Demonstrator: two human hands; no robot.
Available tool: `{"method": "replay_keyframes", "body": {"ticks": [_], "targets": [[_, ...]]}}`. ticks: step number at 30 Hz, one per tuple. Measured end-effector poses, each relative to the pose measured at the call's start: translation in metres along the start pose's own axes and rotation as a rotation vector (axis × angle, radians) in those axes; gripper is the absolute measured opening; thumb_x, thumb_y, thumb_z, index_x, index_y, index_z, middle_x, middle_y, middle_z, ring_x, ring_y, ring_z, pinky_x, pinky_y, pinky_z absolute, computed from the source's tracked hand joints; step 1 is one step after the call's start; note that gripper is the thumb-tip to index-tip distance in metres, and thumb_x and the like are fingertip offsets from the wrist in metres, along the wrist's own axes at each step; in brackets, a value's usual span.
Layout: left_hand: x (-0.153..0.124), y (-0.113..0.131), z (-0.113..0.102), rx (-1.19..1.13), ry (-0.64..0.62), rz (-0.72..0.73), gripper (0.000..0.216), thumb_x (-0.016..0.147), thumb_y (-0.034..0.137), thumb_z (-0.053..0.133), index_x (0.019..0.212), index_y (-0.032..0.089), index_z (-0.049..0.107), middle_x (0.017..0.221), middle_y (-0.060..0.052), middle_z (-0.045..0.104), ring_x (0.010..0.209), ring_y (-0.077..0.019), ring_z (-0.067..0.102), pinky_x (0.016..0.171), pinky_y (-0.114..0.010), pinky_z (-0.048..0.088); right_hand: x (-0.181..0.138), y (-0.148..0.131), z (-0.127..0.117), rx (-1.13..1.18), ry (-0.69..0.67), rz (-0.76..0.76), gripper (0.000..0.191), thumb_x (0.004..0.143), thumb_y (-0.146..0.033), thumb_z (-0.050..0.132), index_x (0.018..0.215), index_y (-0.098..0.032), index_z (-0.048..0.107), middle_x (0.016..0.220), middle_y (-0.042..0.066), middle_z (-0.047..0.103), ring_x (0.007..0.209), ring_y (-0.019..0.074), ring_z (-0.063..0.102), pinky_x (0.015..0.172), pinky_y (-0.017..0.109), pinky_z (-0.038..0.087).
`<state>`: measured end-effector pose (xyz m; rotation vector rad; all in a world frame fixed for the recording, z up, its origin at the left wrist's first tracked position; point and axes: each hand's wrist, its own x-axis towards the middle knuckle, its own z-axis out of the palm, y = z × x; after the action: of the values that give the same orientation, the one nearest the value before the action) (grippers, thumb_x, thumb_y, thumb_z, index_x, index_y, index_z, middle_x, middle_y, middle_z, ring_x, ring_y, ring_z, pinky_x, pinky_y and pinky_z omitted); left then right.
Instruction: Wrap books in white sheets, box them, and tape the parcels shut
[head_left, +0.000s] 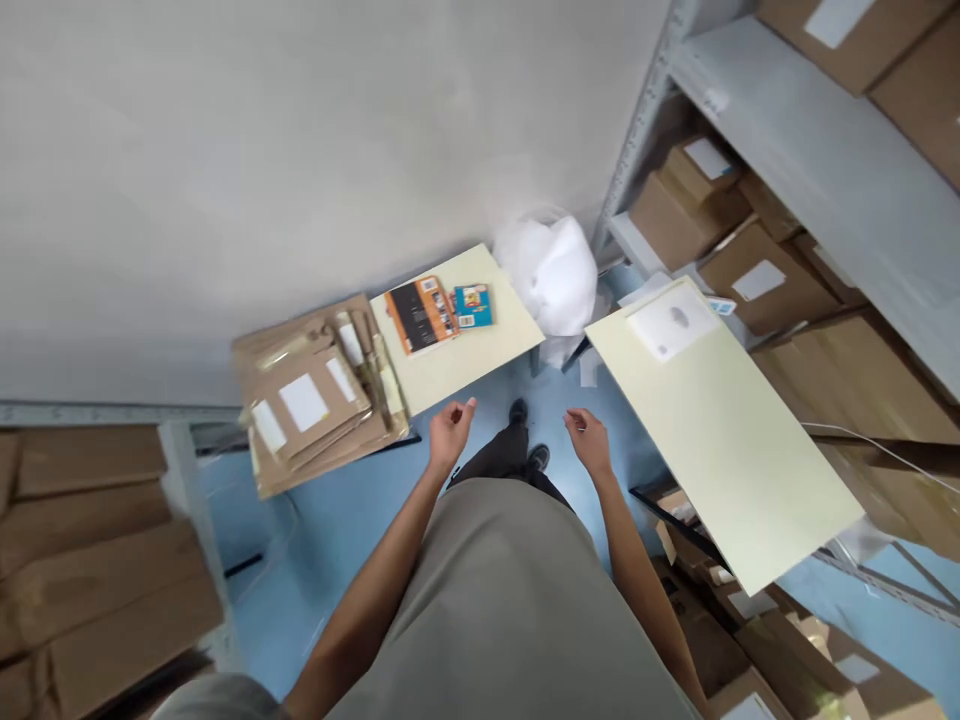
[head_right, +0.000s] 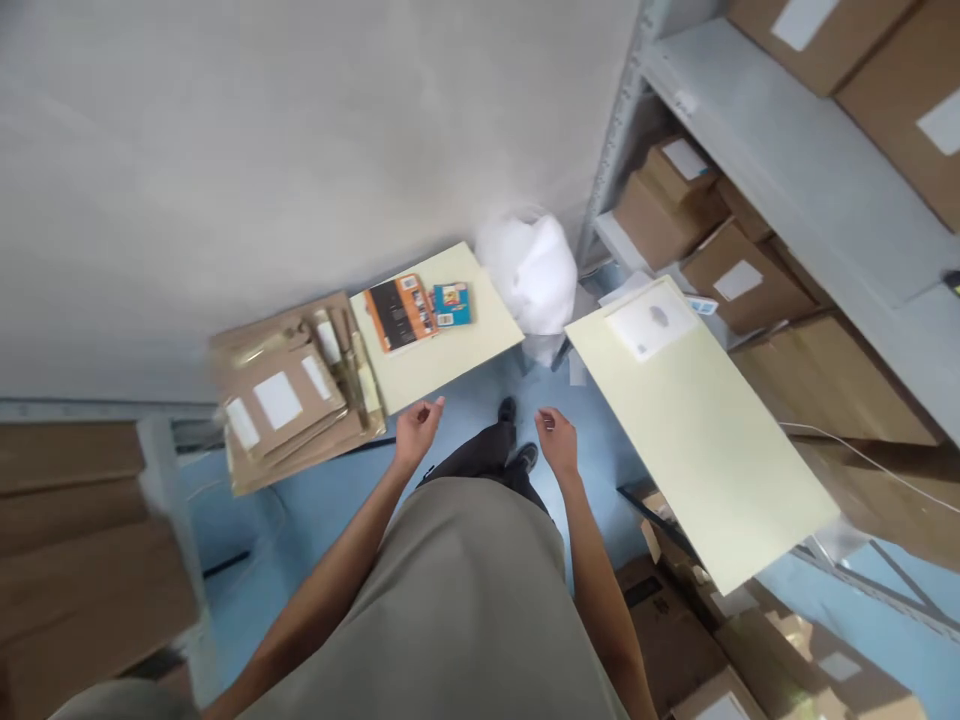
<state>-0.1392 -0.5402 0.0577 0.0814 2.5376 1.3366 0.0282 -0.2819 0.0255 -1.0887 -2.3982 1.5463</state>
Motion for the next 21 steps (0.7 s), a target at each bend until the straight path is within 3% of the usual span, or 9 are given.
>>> {"method": "replay_keyframes", "body": {"ticks": [6,11,13,16,18,21], "targets": [[-0.007,-0.074,-0.078,-0.112,0.131,-0.069,0.052,0.1,0.064,0.053,0.084,0.019,0.072,0.078,-0.007,0.075,0.075,-0.0218,0.07,0.075,-0.032,0.056,-0.03,-0.034,0.052,0.034,-0.087,-0.114,0.05,0.098,-0.066,0.063,0.11,-0.021,0.081,0.11,0.016,0.085,0.1,0.0312,0.081,0.098,0.047,0.064],[0.018,-0.145,-0.151,0.129,0.178,-0.055,0.035,0.098,0.039,0.06,0.114,0.013,0.078,0.117,-0.019,0.08,0.115,-0.0336,0.076,0.107,-0.047,0.058,-0.051,-0.061,0.103,0.058,-0.102,-0.128,0.045,0.097,-0.061,0.065,0.112,-0.022,0.081,0.112,0.014,0.085,0.101,0.0306,0.081,0.101,0.047,0.063],[0.033,-0.173,-0.185,0.316,0.175,-0.009,0.044,0.093,0.029,0.066,0.132,0.01,0.074,0.139,-0.025,0.073,0.138,-0.0399,0.066,0.122,-0.055,0.049,-0.058,-0.071,0.135,0.076,-0.115,-0.119,0.044,0.097,-0.06,0.066,0.112,-0.022,0.081,0.111,0.014,0.085,0.101,0.0304,0.081,0.102,0.047,0.062],[0.056,-0.215,-0.232,0.552,0.094,0.038,0.075,0.087,0.024,0.075,0.158,0.006,0.057,0.171,-0.031,0.047,0.164,-0.0464,0.039,0.134,-0.06,0.035,-0.067,-0.086,0.199,0.113,-0.184,-0.081,0.04,0.095,-0.058,0.068,0.111,-0.023,0.08,0.108,0.012,0.085,0.097,0.0293,0.081,0.1,0.046,0.063],[0.071,-0.239,-0.258,0.657,-0.001,0.062,0.092,0.083,0.024,0.081,0.167,0.005,0.046,0.18,-0.031,0.03,0.17,-0.048,0.025,0.136,-0.061,0.029,-0.072,-0.095,0.248,0.142,-0.252,-0.029,0.036,0.094,-0.054,0.069,0.109,-0.023,0.08,0.106,0.01,0.085,0.094,0.0277,0.081,0.097,0.043,0.064],[0.09,-0.266,-0.285,0.738,-0.151,0.111,0.105,0.08,0.028,0.088,0.171,0.006,0.039,0.182,-0.032,0.024,0.171,-0.0489,0.022,0.137,-0.059,0.028,-0.072,-0.104,0.315,0.149,-0.271,0.089,0.027,0.091,-0.045,0.07,0.104,-0.023,0.078,0.104,0.009,0.085,0.096,0.0267,0.081,0.097,0.041,0.064]]}}
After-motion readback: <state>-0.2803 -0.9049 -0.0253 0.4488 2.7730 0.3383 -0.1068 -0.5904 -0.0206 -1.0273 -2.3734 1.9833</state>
